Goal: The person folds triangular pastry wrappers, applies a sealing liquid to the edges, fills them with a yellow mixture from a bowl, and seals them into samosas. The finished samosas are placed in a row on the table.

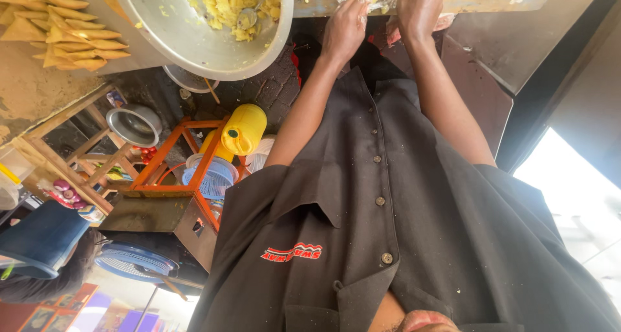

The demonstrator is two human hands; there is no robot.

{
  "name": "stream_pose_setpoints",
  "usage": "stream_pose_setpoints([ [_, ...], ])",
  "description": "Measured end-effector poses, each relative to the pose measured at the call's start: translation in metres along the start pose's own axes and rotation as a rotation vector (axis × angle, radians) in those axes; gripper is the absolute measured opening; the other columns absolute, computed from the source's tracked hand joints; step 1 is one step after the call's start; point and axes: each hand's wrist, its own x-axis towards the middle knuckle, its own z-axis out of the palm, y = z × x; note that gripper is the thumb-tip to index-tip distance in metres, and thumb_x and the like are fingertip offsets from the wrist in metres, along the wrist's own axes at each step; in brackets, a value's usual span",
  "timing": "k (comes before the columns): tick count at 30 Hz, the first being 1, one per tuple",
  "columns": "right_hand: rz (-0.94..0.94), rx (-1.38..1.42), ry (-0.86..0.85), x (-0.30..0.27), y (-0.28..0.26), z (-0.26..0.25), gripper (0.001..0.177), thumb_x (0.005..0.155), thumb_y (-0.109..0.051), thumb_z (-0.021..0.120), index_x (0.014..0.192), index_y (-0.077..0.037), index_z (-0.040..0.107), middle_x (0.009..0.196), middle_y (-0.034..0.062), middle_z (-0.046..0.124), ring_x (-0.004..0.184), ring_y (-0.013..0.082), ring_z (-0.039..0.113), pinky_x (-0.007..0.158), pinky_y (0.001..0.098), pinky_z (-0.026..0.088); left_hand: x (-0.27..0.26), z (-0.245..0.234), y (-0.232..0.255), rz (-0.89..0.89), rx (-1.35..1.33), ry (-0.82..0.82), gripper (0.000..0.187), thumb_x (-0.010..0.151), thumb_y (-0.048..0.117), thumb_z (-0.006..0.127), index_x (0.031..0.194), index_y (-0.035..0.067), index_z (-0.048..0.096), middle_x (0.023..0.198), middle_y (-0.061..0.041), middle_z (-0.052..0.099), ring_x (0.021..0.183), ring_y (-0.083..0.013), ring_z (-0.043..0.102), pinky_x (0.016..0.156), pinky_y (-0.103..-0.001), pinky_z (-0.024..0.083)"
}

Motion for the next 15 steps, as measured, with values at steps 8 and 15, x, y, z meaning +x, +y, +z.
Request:
stream_pose_setpoints([
  [8,-0.27,0.148,-0.014,-0.003,-0.057,-0.014,0.014,0.09,0.005,0.075,0.099,-0.004,0.068,0.094,0.0089,0.072,0.093,0.0312,0.069,0.087,0.0437,0.054,-0.01,0.014,-0.001,0.009,-0.035,0.026,0.056,0.088,0.012,0.074,0.14,0.002,0.055,0.134,-0.018,0.06,0.127,-0.0359,0.058,0.106,-0.043,0.05],
  [15,0.157,0.744,-0.388,-0.015,-0.084,-0.004,0.018,0.094,0.003,0.071,0.112,0.0,0.068,0.107,0.0091,0.075,0.103,0.0212,0.072,0.095,0.0348,0.058,-0.006,0.025,-0.017,-0.326,-0.431,0.202,0.052,0.103,0.018,0.066,0.151,0.006,0.05,0.142,-0.02,0.065,0.133,-0.0281,0.065,0.107,-0.035,0.054],
])
